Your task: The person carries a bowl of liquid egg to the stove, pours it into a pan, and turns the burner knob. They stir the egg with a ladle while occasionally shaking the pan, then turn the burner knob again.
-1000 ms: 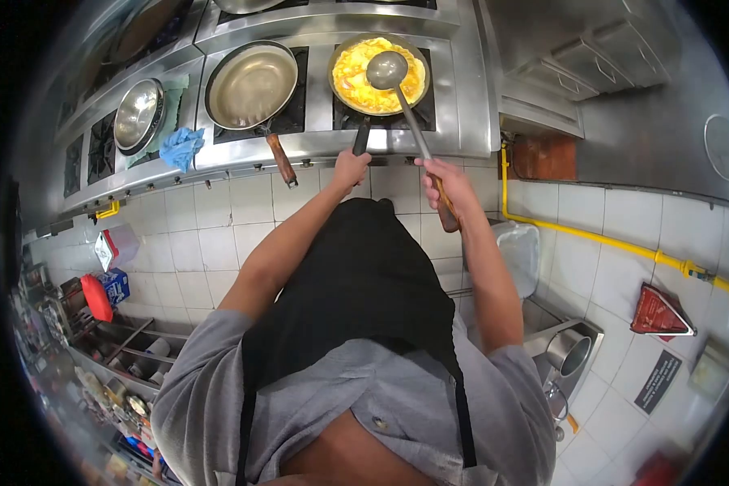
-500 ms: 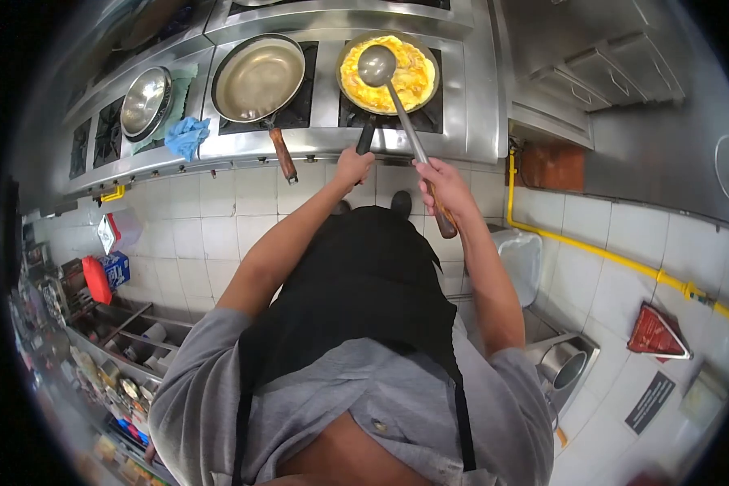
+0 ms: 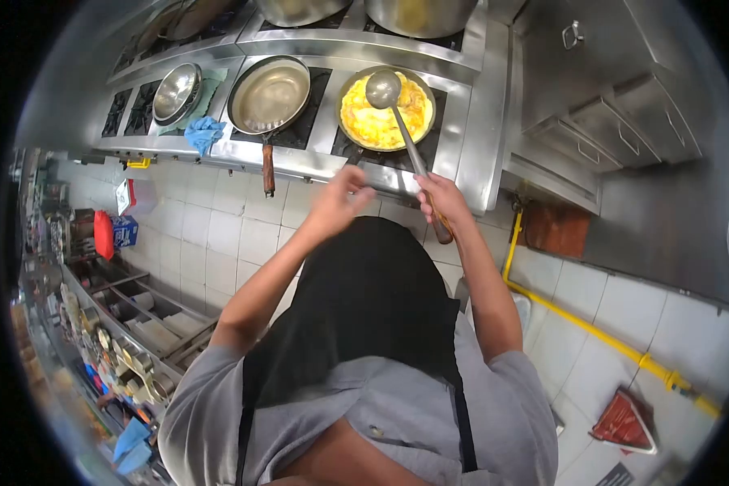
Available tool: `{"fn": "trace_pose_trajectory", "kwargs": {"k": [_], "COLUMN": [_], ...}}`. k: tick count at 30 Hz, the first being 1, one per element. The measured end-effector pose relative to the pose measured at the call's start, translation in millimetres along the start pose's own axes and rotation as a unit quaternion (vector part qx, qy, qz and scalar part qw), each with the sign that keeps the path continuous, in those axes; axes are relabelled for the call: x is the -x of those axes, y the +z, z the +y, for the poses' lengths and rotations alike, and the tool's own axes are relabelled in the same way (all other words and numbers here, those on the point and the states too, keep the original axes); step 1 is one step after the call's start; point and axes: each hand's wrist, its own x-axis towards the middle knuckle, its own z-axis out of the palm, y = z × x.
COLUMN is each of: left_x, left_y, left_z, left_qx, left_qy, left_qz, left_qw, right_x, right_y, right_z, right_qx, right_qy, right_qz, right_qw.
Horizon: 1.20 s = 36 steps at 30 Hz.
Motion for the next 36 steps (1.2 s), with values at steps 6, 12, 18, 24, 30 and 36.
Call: {"fn": "trace_pose_trajectory", "kwargs": {"k": [6, 12, 18, 24, 30, 36], "left_x": [10.6, 5.3, 33.7, 62.7, 49.2, 38.3], "left_y": [-28.4, -24.7, -41.3, -100.3, -137.5, -130.7], "left_z": [252.8, 354.6, 331.7, 303.9, 341.5, 247.7], "left_qx": [-0.015, 0.227, 0.189, -0.492, -0.468, -0.139], "left_qy": [0.348, 0.251, 0.242, 0.436, 0.243, 0.287], "left_qz": [-0.271, -0.432, -0.297, -0.2, -0.474, -0.451], "left_qw": [0.897, 0.836, 0.904, 0.727, 0.705, 0.833], "right_x": [27.8, 59.5, 69.0, 72.6, 64.8, 34.3], "right_y": [-41.5, -53.2, -50.9, -25.8, -13.2, 23.8], "right_z": [5.0, 1.8, 12.9, 15.9, 6.2, -4.0], "right_qx": [-0.041, 0.011, 0.04, -0.016, -0.017, 0.018], "right_qy": [-0.006, 0.036, 0.051, 0.061, 0.007, 0.012], "right_qz": [-0.029, -0.02, -0.001, 0.016, 0.017, 0.043], "right_qw": [0.999, 0.999, 0.998, 0.998, 1.0, 0.999]}}
